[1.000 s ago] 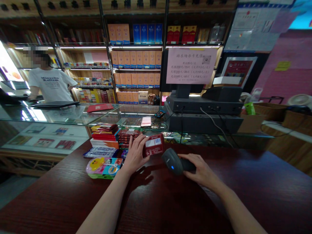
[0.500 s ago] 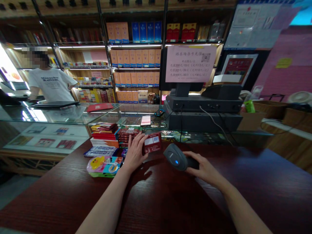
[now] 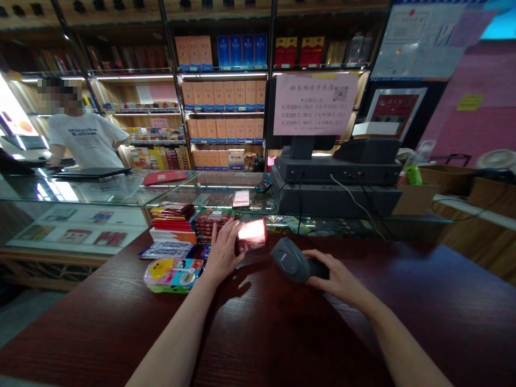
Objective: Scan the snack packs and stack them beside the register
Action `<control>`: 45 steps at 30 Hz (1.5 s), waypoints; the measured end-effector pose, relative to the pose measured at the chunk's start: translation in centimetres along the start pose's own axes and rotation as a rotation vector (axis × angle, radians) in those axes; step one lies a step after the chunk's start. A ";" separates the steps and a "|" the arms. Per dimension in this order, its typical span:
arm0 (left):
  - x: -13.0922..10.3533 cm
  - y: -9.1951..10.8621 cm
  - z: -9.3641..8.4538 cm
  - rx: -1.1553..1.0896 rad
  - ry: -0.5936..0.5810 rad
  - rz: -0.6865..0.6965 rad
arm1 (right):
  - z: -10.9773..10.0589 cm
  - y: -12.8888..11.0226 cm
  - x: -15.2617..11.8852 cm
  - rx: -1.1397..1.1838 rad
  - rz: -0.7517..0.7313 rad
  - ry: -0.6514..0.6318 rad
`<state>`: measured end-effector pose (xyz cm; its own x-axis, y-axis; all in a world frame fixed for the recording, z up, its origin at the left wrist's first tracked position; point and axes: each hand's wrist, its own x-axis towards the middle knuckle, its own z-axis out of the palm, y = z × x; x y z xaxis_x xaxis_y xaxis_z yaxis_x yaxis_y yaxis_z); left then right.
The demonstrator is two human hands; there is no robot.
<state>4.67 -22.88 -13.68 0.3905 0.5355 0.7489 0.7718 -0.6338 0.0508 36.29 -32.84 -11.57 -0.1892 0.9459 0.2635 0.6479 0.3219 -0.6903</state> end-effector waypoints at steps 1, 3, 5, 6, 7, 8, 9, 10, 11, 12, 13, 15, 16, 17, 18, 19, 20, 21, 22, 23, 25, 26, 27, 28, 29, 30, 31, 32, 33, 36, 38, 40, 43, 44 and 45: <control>0.0 0.0 0.0 0.000 -0.001 -0.003 | 0.0 0.0 0.0 0.001 -0.001 -0.001; 0.0 0.1 -0.1 -0.007 -0.007 -0.010 | 0.0 0.0 0.0 0.000 -0.006 -0.002; 0.0 0.1 -0.2 -0.015 -0.013 -0.013 | 0.0 0.0 0.0 0.002 -0.015 -0.009; 0.0 0.2 -0.3 -0.018 -0.014 -0.014 | 0.1 0.0 0.0 0.003 -0.017 -0.018; 0.0 0.2 -0.3 -0.020 -0.012 -0.015 | 0.2 0.0 0.0 0.000 -0.017 -0.029; 0.0 0.2 -0.3 -0.023 -0.008 -0.017 | 0.4 0.1 0.0 -0.006 -0.014 -0.043; 0.0 0.1 -0.2 -0.027 -0.006 -0.020 | 0.5 0.1 0.0 -0.018 -0.013 -0.061; 0.0 0.1 -0.2 -0.031 -0.007 -0.024 | 0.7 0.2 0.0 -0.033 -0.014 -0.082; 0.0 0.1 -0.2 -0.036 -0.005 -0.028 | 1.0 0.3 0.0 -0.051 -0.019 -0.102; 0.0 0.1 -0.2 -0.040 -0.003 -0.031 | 1.3 0.4 0.1 -0.069 -0.028 -0.121; 0.0 0.1 -0.3 -0.043 -0.003 -0.034 | 1.6 0.5 0.1 -0.086 -0.040 -0.142; 0.0 0.2 -0.3 -0.048 0.000 -0.035 | 2.2 0.5 0.2 -0.116 -0.069 -0.177; 0.0 0.2 -0.4 -0.050 0.003 -0.034 | 2.5 0.4 0.3 -0.131 -0.083 -0.191; 0.0 0.2 -0.4 -0.052 0.007 -0.034 | 2.7 0.3 0.3 -0.146 -0.098 -0.203; 0.1 0.2 -0.5 -0.055 0.012 -0.035 | 2.9 0.1 0.3 -0.161 -0.110 -0.213; 0.1 0.2 -0.5 -0.058 0.019 -0.036 | 3.1 -0.1 0.3 -0.174 -0.121 -0.222; 0.1 0.3 -0.5 -0.060 0.024 -0.037 | 3.3 -0.2 0.3 -0.186 -0.130 -0.228; 0.1 0.3 -0.5 -0.062 0.026 -0.039 | 3.4 -0.4 0.3 -0.197 -0.139 -0.236; 0.1 0.3 -0.5 -0.064 0.026 -0.039 | 3.6 -0.6 0.2 -0.206 -0.147 -0.240; 0.1 0.3 -0.5 -0.064 0.024 -0.038 | 3.7 -0.8 0.2 -0.214 -0.154 -0.244; 0.1 0.3 -0.6 -0.064 0.023 -0.035 | 4.0 -1.1 0.2 -0.227 -0.167 -0.249; 0.2 0.3 -0.6 -0.064 0.022 -0.033 | 4.1 -1.2 0.2 -0.231 -0.173 -0.251; 0.2 0.4 -0.6 -0.064 0.023 -0.029 | 4.2 -1.4 0.3 -0.234 -0.178 -0.255; 0.2 0.4 -0.6 -0.064 0.025 -0.026 | 4.3 -1.4 0.3 -0.233 -0.181 -0.259; 0.2 0.5 -0.6 -0.065 0.026 -0.022 | 4.3 -1.5 0.3 -0.230 -0.182 -0.264; 0.3 0.5 -0.6 -0.066 0.029 -0.017 | 4.3 -1.5 0.3 -0.226 -0.182 -0.268; 0.3 0.6 -0.7 -0.066 0.031 -0.012 | 4.3 -1.5 0.3 -0.220 -0.180 -0.272; 0.3 0.7 -0.7 -0.065 0.032 -0.007 | 4.1 -1.5 0.3 -0.210 -0.179 -0.275; 0.4 0.8 -0.7 -0.065 0.033 0.000 | 4.0 -1.4 0.3 -0.195 -0.178 -0.277; 0.6 1.1 -0.9 -0.067 0.038 0.024 | 3.4 -0.9 0.3 -0.098 -0.166 -0.233; 0.8 1.3 -1.0 -0.075 0.045 0.044 | 3.2 -0.5 0.6 0.016 -0.124 -0.127; 0.9 1.5 -1.2 -0.090 0.048 0.061 | 3.3 -0.2 1.0 0.145 -0.055 0.025; 1.1 1.9 -1.4 -0.115 0.041 0.091 | 3.5 -0.2 2.0 0.321 0.045 0.212; 1.2 2.0 -1.5 -0.120 0.037 0.105 | 3.5 -0.3 2.3 0.378 0.066 0.247; 1.2 2.2 -1.6 -0.122 0.034 0.121 | 3.6 -0.4 2.7 0.432 0.081 0.276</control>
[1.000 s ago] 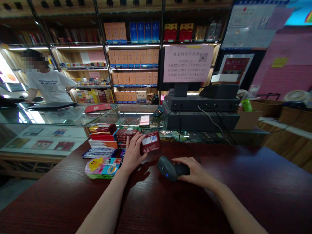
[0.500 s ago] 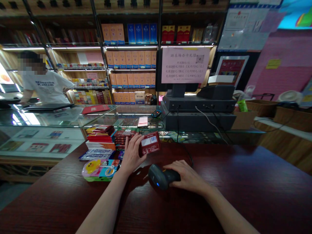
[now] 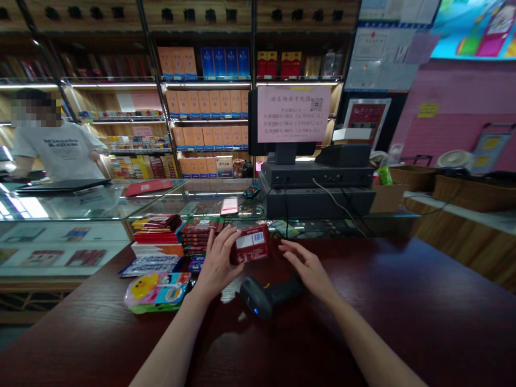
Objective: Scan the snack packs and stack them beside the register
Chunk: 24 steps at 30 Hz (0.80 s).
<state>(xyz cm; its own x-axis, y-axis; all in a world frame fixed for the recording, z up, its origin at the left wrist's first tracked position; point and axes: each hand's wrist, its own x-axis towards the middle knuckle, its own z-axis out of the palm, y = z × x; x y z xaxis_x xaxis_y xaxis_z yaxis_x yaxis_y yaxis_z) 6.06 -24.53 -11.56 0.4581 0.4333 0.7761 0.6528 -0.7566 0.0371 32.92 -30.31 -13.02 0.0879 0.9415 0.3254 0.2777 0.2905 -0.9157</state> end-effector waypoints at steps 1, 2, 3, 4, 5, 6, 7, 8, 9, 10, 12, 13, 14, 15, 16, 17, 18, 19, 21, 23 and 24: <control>0.1 0.2 -0.1 -0.001 -0.004 0.018 | 0.1 -0.1 0.3 0.048 0.012 0.021; 0.2 0.5 -0.2 -0.002 -0.006 0.035 | 0.3 -0.2 0.5 0.091 0.021 0.034; 0.4 0.7 -0.3 -0.003 -0.008 0.053 | 0.4 -0.4 0.7 0.129 0.025 0.044; 0.5 1.0 -0.3 -0.005 -0.012 0.069 | 0.6 -0.5 0.9 0.164 0.024 0.048; 0.6 1.2 -0.3 -0.009 -0.013 0.084 | 0.8 -0.6 1.0 0.196 0.020 0.048; 0.7 1.4 -0.3 -0.013 -0.015 0.096 | 1.0 -0.6 1.2 0.221 0.012 0.044; 0.8 1.6 -0.3 -0.017 -0.017 0.104 | 1.2 -0.7 1.3 0.234 0.001 0.038; 0.9 1.7 -0.2 -0.020 -0.017 0.108 | 1.4 -0.7 1.4 0.232 -0.011 0.031; 0.9 1.8 -0.1 -0.021 -0.018 0.110 | 1.6 -0.8 1.4 0.219 -0.020 0.025; 0.9 1.8 0.0 -0.020 -0.019 0.110 | 1.7 -0.9 1.5 0.202 -0.028 0.024; 0.9 1.9 0.1 -0.020 -0.028 0.115 | 1.8 -1.0 1.5 0.183 -0.035 0.035; 0.9 1.8 0.2 -0.022 -0.032 0.119 | 1.8 -1.1 1.4 0.190 -0.035 0.041; 0.9 1.8 0.2 -0.027 -0.035 0.124 | 1.8 -1.2 1.4 0.206 -0.033 0.047; 0.9 1.7 0.3 -0.033 -0.031 0.122 | 1.8 -1.3 1.4 0.230 -0.029 0.052; 0.9 1.7 0.4 -0.039 -0.017 0.110 | 1.7 -1.4 1.3 0.255 -0.026 0.058; 0.8 1.6 0.5 -0.047 0.004 0.087 | 1.7 -1.4 1.3 0.280 -0.024 0.066; 0.8 1.4 0.7 -0.058 0.032 0.054 | 1.7 -1.4 1.3 0.302 -0.027 0.079; 0.8 1.3 0.8 -0.072 0.057 0.013 | 1.7 -1.4 1.3 0.315 -0.037 0.099; 0.7 1.0 1.3 -0.125 0.085 -0.090 | 1.7 -1.2 1.3 0.297 -0.076 0.154; 0.7 0.8 1.6 -0.221 0.066 -0.223 | 1.6 -1.0 1.2 0.202 -0.130 0.227; 0.8 0.8 1.7 -0.288 0.044 -0.297 | 1.5 -0.9 1.1 0.132 -0.162 0.269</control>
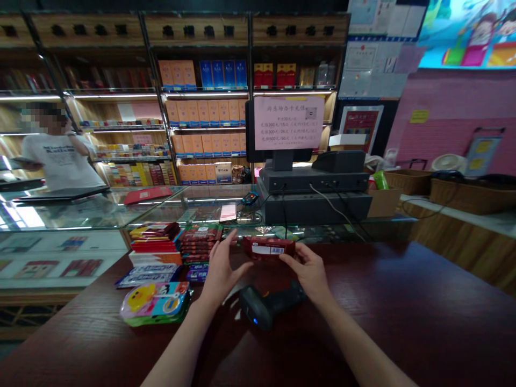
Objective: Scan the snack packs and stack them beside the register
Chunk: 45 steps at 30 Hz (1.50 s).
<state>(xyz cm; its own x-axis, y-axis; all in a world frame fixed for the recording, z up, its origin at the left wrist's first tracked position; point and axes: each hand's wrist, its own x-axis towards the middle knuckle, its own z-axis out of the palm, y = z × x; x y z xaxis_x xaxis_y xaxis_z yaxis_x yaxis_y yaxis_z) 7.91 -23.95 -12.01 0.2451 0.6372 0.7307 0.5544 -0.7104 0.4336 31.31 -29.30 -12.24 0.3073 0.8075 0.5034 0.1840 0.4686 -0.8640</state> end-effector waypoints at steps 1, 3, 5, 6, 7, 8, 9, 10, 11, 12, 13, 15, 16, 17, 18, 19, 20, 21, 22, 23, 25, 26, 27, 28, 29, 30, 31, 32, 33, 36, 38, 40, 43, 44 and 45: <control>0.1 0.0 0.0 -0.074 -0.027 -0.079 | -0.1 0.0 -0.1 -0.072 -0.049 0.033; 0.3 0.2 -0.1 -0.234 -0.089 -0.222 | -0.3 -0.2 -0.4 -0.196 -0.166 0.071; 0.6 0.6 -0.4 -0.361 -0.133 -0.319 | -0.4 -0.7 -0.7 -0.268 -0.301 0.059; 0.8 0.8 -0.6 -0.406 -0.148 -0.347 | -0.4 -1.0 -0.9 -0.290 -0.369 0.038; 0.9 0.9 -0.8 -0.443 -0.163 -0.366 | -0.4 -1.2 -1.0 -0.307 -0.436 0.014; 1.0 1.1 -1.0 -0.477 -0.181 -0.380 | -0.4 -1.4 -1.0 -0.326 -0.496 -0.011; 1.1 1.2 -1.2 -0.512 -0.200 -0.394 | -0.4 -1.5 -1.1 -0.345 -0.550 -0.033; 1.1 1.2 -1.4 -0.546 -0.220 -0.412 | -0.4 -1.5 -1.1 -0.364 -0.594 -0.052; 1.1 1.1 -1.5 -0.577 -0.236 -0.434 | -0.4 -1.5 -1.1 -0.384 -0.628 -0.062; 1.1 1.0 -1.5 -0.603 -0.245 -0.455 | -0.5 -1.3 -1.1 -0.406 -0.645 -0.060; 1.1 0.9 -1.4 -0.624 -0.247 -0.473 | -0.5 -1.2 -1.1 -0.431 -0.644 -0.045; 0.9 0.6 -1.1 -0.664 -0.245 -0.493 | -0.6 -0.8 -1.1 -0.480 -0.598 0.019; 0.8 0.4 -0.9 -0.690 -0.246 -0.498 | -0.7 -0.7 -1.0 -0.500 -0.561 0.054; 0.7 0.2 -0.6 -0.721 -0.252 -0.500 | -0.8 -0.5 -1.0 -0.513 -0.527 0.086; 0.6 0.2 -0.4 -0.752 -0.262 -0.500 | -0.8 -0.4 -1.0 -0.515 -0.496 0.105; 0.6 0.1 -0.1 -0.779 -0.274 -0.500 | -0.9 -0.2 -1.0 -0.507 -0.469 0.108; 0.5 0.2 0.1 -0.796 -0.286 -0.501 | -1.1 -0.1 -1.0 -0.492 -0.444 0.098; 0.5 0.2 0.3 -0.802 -0.295 -0.504 | -1.2 0.0 -0.9 -0.473 -0.421 0.077; 0.5 0.4 0.5 -0.800 -0.303 -0.506 | -1.4 0.1 -0.9 -0.453 -0.404 0.056; 0.6 0.6 0.6 -0.795 -0.310 -0.508 | -1.5 0.1 -0.8 -0.433 -0.393 0.038; 0.8 1.2 0.7 -0.780 -0.330 -0.503 | -2.0 0.3 -0.6 -0.405 -0.386 0.019; 1.0 1.5 0.8 -0.769 -0.343 -0.495 | -2.3 0.4 -0.5 -0.398 -0.383 0.015; 1.2 1.8 0.8 -0.754 -0.356 -0.484 | -2.7 0.5 -0.4 -0.397 -0.374 0.011; 1.5 2.1 0.9 -0.732 -0.372 -0.470 | -3.1 0.7 -0.2 -0.402 -0.359 0.004; 1.8 2.4 1.0 -0.703 -0.388 -0.453 | -3.6 0.8 0.0 -0.412 -0.337 -0.007; 2.2 2.7 1.1 -0.668 -0.407 -0.429 | -4.2 1.0 0.3 -0.424 -0.310 -0.016; 2.6 3.0 1.3 -0.633 -0.426 -0.398 | -4.8 1.3 0.5 -0.438 -0.279 -0.038; 3.0 3.4 1.6 -0.600 -0.450 -0.364 | -5.6 1.5 0.8 -0.452 -0.247 -0.054; 3.4 3.8 1.8 -0.574 -0.475 -0.326 | -6.4 1.8 1.0 -0.466 -0.223 -0.064; 4.6 5.2 3.0 -0.528 -0.569 -0.218 | -9.2 2.9 1.6 -0.509 -0.178 -0.109; 5.3 6.1 4.2 -0.476 -0.639 -0.151 | -11.3 3.5 2.0 -0.522 -0.116 -0.130; 6.0 7.0 5.9 -0.412 -0.699 -0.086 | -13.4 4.1 2.3 -0.538 -0.035 -0.131; 6.9 8.3 9.1 -0.362 -0.775 -0.046 | -16.1 4.7 2.9 -0.552 0.039 -0.130; 7.2 8.8 10.3 -0.346 -0.799 -0.055 | -16.8 4.9 3.1 -0.555 0.052 -0.125; 7.3 9.2 11.5 -0.321 -0.812 -0.077 | -17.5 5.2 3.4 -0.558 0.060 -0.119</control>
<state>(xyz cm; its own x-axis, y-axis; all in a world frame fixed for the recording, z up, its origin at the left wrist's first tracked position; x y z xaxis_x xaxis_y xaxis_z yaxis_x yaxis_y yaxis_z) 23.91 -22.36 -8.71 0.7743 0.6160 0.1446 0.3724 -0.6284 0.6829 49.64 -30.40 -14.89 0.2307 0.8768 0.4219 0.6449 0.1869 -0.7411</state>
